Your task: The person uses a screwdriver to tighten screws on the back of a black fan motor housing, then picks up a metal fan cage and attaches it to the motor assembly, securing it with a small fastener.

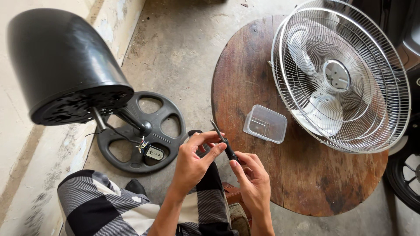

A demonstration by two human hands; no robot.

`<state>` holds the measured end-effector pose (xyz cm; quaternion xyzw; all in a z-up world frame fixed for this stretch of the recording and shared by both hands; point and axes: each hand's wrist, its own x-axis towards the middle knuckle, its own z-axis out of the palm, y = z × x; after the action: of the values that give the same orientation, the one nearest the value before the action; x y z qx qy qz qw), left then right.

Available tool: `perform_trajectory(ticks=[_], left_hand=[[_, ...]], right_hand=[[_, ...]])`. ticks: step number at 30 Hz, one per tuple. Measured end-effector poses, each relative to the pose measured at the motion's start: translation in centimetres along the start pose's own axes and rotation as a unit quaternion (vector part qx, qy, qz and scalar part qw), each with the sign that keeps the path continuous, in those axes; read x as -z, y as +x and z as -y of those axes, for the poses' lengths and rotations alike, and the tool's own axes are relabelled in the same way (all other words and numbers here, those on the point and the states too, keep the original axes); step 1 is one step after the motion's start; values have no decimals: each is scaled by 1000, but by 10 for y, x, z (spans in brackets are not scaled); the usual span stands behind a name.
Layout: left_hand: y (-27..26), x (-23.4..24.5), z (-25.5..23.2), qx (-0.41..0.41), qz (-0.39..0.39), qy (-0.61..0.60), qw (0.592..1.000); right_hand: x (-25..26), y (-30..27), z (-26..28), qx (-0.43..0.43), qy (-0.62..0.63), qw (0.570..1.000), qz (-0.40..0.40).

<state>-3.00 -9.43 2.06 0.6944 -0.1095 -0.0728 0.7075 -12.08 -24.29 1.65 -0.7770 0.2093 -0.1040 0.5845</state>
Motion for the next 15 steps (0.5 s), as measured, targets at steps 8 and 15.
perform_trajectory(ticks=[8,15], left_hand=[[7,-24,14,1,4,96,995],[9,-40,24,-29,7,164,986]], right_hand=[[16,6,-8,-17,-93,995,-39],[28,11,-17,16,-130,990,-56]])
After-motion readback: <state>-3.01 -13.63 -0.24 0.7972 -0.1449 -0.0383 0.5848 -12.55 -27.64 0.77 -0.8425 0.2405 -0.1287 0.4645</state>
